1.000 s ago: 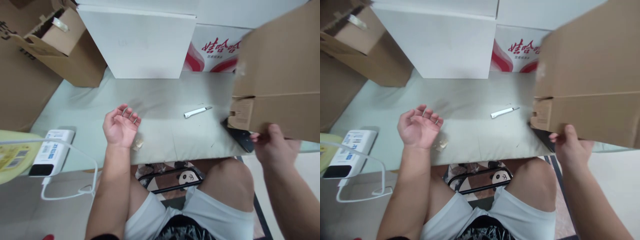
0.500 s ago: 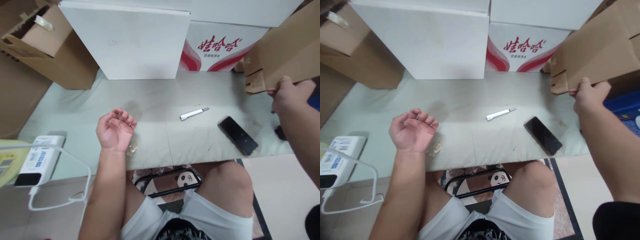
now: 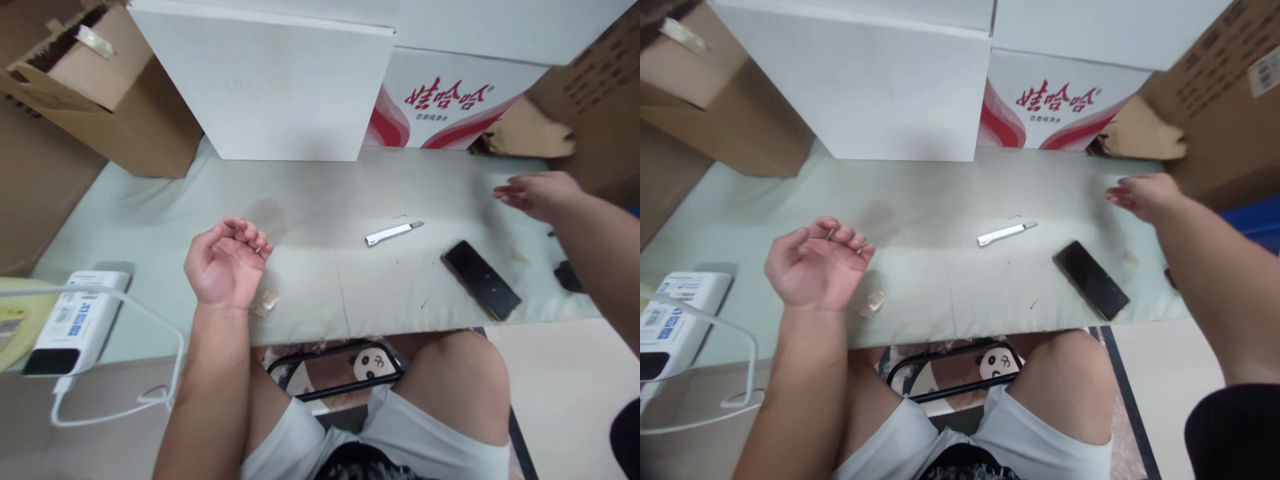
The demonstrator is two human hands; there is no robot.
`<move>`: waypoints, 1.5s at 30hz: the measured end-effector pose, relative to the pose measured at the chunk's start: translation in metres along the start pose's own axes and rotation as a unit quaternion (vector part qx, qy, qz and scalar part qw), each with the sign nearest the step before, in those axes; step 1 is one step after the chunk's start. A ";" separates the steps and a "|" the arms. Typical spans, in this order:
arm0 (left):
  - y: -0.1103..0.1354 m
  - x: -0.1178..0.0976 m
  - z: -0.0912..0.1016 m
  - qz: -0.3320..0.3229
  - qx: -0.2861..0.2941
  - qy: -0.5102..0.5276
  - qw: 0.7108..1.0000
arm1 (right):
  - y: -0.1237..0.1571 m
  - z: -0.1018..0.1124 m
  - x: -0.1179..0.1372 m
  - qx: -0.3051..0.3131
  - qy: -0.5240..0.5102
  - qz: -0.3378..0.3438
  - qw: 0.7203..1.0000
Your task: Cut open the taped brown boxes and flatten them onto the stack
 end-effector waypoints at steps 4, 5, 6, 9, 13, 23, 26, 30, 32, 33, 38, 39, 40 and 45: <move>0.003 -0.005 0.003 -0.003 0.012 0.021 1.000 | 0.059 -0.018 0.003 0.137 0.048 -0.039 0.989; 0.004 -0.007 0.004 -0.005 0.014 0.029 0.999 | 0.073 -0.023 0.012 0.166 0.063 -0.025 0.984; 0.005 -0.009 0.005 -0.007 0.015 0.038 0.999 | 0.086 -0.029 0.022 0.193 0.079 -0.005 0.978; 0.010 -0.019 0.010 -0.017 0.014 0.068 0.997 | 0.120 -0.050 0.057 0.256 0.142 0.073 0.954; 0.011 -0.037 0.025 -0.042 0.013 0.105 0.993 | 0.161 -0.094 0.106 0.300 0.237 0.236 0.893; 0.002 -0.065 0.061 -0.083 0.003 0.175 0.981 | 0.317 -0.270 0.262 0.296 0.191 0.632 0.690; 0.004 -0.065 0.059 -0.077 0.000 0.177 0.981 | 0.356 -0.315 0.309 0.270 0.156 0.628 0.713; 0.010 -0.064 0.055 -0.064 -0.012 0.157 0.985 | 0.382 -0.344 0.341 0.273 0.167 0.602 0.731; 0.012 -0.066 0.056 -0.065 -0.022 0.145 0.987 | 0.381 -0.343 0.340 0.277 0.174 0.594 0.735; 0.013 -0.068 0.058 -0.074 -0.031 0.141 0.987 | 0.378 -0.338 0.336 0.274 0.170 0.595 0.736; 0.013 -0.086 0.087 -0.251 -0.195 0.105 0.942 | 0.355 -0.251 0.257 0.271 0.119 0.612 0.733; 0.013 -0.089 0.093 -0.282 -0.239 0.093 0.925 | 0.354 -0.223 0.233 0.295 0.096 0.627 0.715; 0.011 -0.090 0.097 -0.301 -0.270 0.080 0.911 | 0.356 -0.193 0.209 0.329 0.067 0.647 0.684; -0.003 -0.086 0.081 -0.300 -0.194 0.005 0.934 | 0.356 -0.072 0.115 0.361 0.006 0.691 0.627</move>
Point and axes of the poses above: each hand's wrist, its own y-axis away from the middle knuckle, its own z-axis out of the back of the hand, x = y × z, the point moved 5 cm from there along -y, towards the middle knuckle, and after that the axes turned 7 degrees about -x, right-handed, at the moved point
